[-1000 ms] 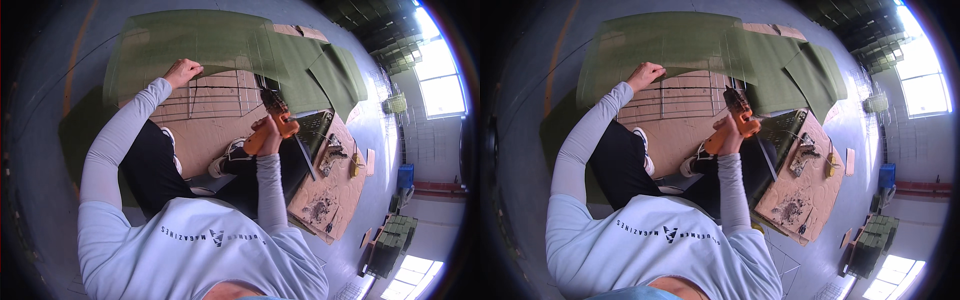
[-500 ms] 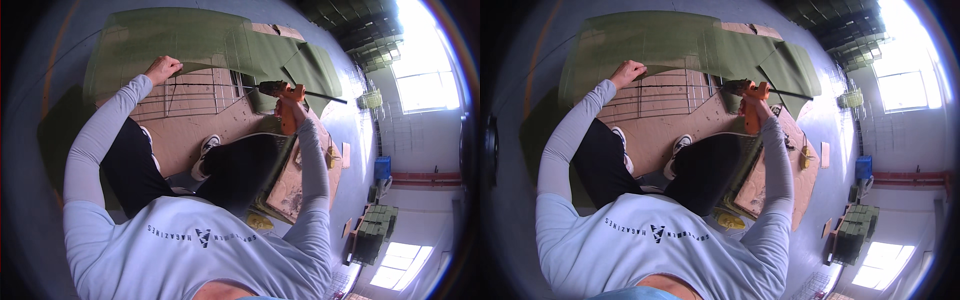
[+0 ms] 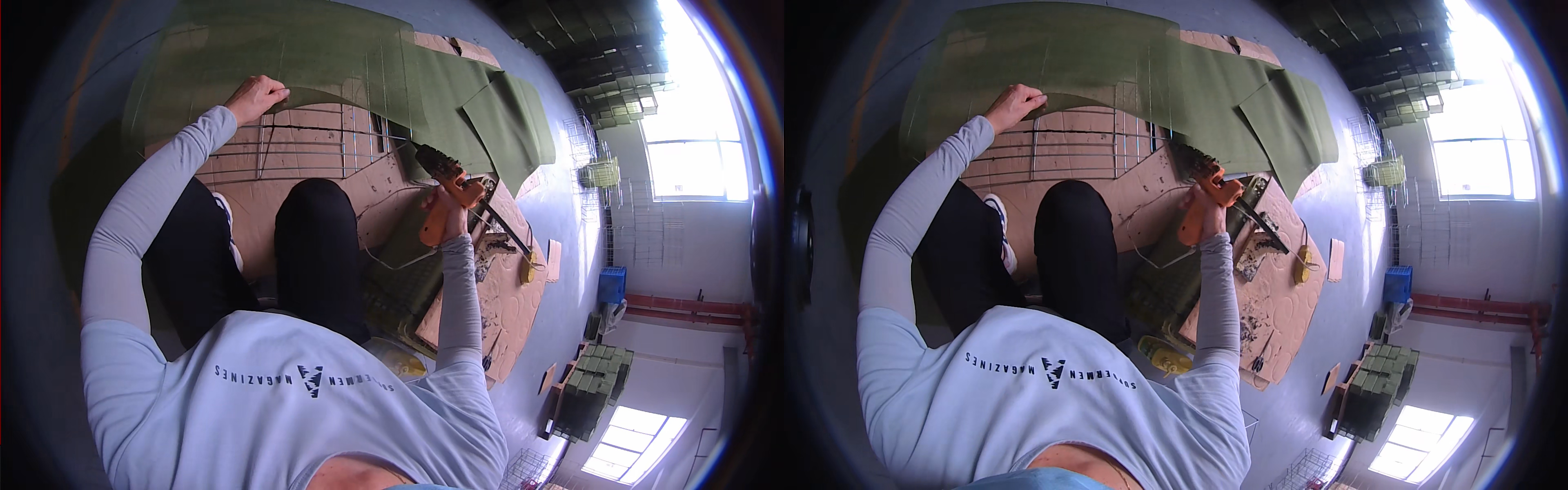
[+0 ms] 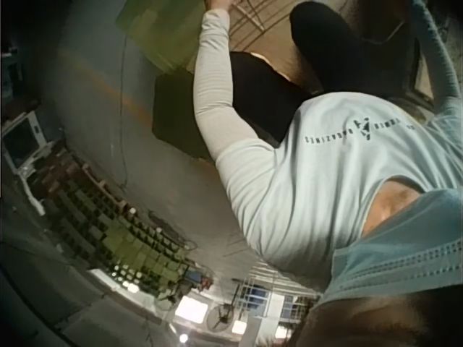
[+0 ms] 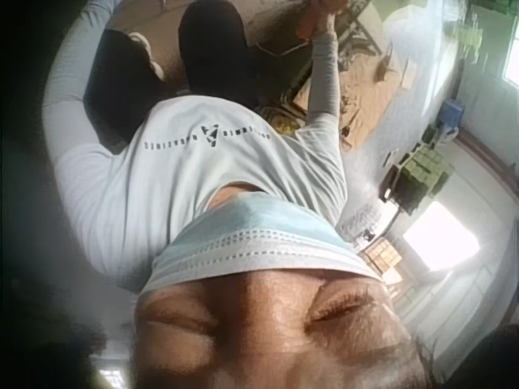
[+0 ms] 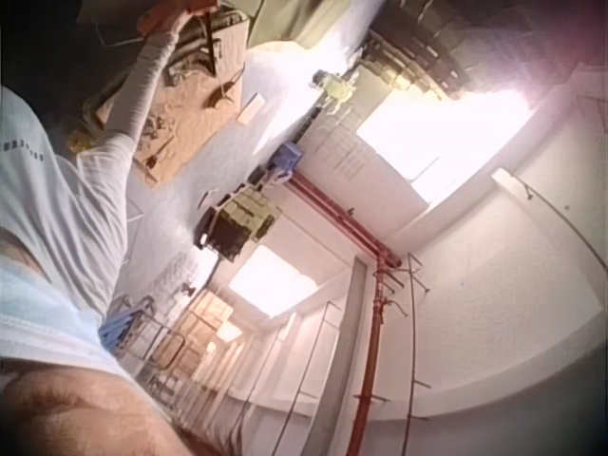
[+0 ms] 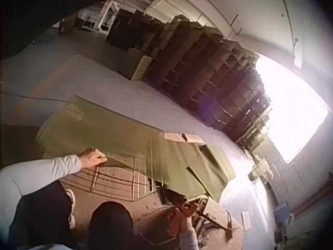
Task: The recorder uses a hot glue gun to attach green foam sections to a metal mesh wire frame.
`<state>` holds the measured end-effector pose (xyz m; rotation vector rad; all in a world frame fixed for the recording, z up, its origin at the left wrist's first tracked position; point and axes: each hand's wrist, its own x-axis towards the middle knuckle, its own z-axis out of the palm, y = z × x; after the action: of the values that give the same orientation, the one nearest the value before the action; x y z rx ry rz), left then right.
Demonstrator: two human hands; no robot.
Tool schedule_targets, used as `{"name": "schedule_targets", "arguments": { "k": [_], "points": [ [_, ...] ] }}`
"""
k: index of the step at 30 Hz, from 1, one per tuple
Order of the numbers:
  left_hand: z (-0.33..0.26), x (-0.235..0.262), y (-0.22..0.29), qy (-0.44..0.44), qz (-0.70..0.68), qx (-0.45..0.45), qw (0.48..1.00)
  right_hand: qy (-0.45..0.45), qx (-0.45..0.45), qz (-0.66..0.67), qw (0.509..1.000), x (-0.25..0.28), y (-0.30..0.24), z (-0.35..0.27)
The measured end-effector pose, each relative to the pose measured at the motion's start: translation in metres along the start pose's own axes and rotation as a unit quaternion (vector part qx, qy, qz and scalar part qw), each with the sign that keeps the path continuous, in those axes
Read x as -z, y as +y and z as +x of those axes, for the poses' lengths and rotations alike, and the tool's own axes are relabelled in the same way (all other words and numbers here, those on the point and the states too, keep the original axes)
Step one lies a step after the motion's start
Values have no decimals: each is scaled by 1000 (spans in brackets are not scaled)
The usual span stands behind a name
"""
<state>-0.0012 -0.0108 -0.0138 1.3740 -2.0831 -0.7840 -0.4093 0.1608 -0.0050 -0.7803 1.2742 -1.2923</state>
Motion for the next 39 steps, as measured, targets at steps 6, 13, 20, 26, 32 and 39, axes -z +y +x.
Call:
{"name": "schedule_targets", "arguments": {
  "k": [6, 13, 20, 26, 32, 39],
  "points": [
    [-3, 0, 6, 33, -16, -14, 999, -11, 16, 18, 1000, 2, 8, 7],
    [-2, 5, 7, -8, 18, 13, 1000, -8, 4, 50, 999, 1, 11, 7],
    [-4, 4, 6, 14, 2, 3, 1000, -5, 8, 44, 999, -6, 13, 2],
    [-2, 3, 6, -2, 12, 12, 1000, -4, 13, 67, 998, -1, 20, 1],
    [-2, 0, 1, 10, 6, 1, 1000, 16, 11, 77, 997, -12, 18, 0],
    [-4, 1, 5, 17, -10, -11, 1000, -34, 24, 103, 994, 0, 35, -5]
  ]
}}
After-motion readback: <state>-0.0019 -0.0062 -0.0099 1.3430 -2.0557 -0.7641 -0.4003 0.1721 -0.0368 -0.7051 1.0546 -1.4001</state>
